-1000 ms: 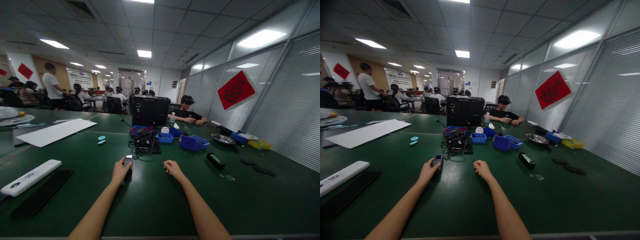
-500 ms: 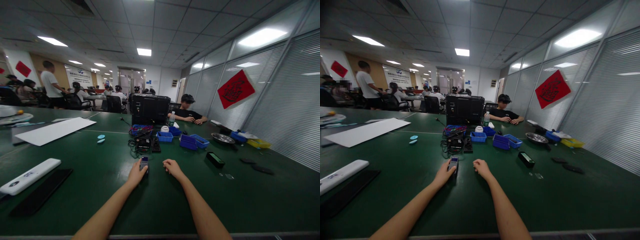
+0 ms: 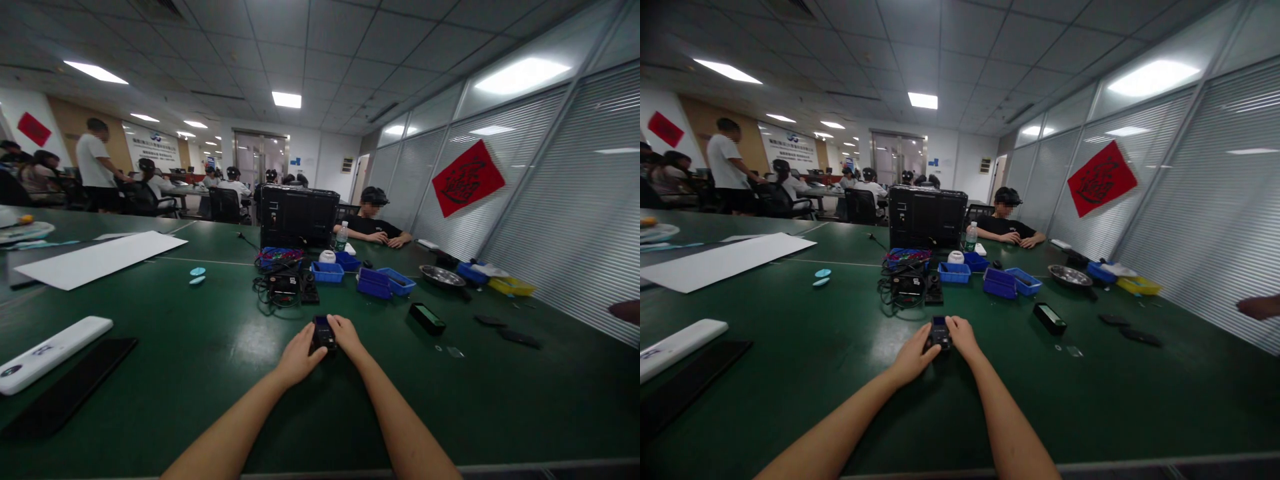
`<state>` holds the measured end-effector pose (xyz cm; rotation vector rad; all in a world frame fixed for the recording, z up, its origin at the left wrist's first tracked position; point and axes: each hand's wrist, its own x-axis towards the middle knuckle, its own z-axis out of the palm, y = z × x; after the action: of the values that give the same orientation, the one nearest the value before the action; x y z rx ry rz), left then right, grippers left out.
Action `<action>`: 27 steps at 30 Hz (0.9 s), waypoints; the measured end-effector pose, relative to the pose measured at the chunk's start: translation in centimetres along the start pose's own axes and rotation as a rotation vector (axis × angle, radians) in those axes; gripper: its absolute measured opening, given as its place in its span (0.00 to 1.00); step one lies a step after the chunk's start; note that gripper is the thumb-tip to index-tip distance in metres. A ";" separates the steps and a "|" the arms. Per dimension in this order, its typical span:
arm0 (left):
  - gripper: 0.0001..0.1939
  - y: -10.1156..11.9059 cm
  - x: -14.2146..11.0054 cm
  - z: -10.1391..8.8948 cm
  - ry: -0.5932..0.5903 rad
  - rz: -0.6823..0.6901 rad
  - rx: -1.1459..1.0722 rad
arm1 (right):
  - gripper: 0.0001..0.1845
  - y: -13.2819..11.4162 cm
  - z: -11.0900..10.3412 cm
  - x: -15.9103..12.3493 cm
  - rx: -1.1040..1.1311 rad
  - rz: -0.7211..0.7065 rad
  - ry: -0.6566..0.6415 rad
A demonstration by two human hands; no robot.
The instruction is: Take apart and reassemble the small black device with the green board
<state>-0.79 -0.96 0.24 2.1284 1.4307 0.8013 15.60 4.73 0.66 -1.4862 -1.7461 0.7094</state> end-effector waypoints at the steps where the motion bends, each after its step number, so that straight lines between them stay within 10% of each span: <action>1: 0.34 0.0 -0.2 -0.1 -0.036 0.032 0.010 | 0.21 -0.1 -0.2 0.0 -0.005 -0.007 0.019; 8: 0.30 0.8 -0.9 -0.5 -0.146 0.161 0.094 | 0.39 -1.8 -1.0 -1.2 -0.336 0.087 -0.056; 15: 0.22 1.0 -1.2 -0.7 -0.095 0.136 0.079 | 0.19 -2.7 -3.2 -1.8 -0.638 0.292 0.008; 27: 0.20 0.9 -1.2 -0.8 -0.084 0.134 0.040 | 0.23 -1.1 -8.5 -1.2 -0.536 0.498 0.191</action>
<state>-1.12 -2.31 1.14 2.2799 1.2835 0.7280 21.90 2.97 6.31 -2.3195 -1.4909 0.3178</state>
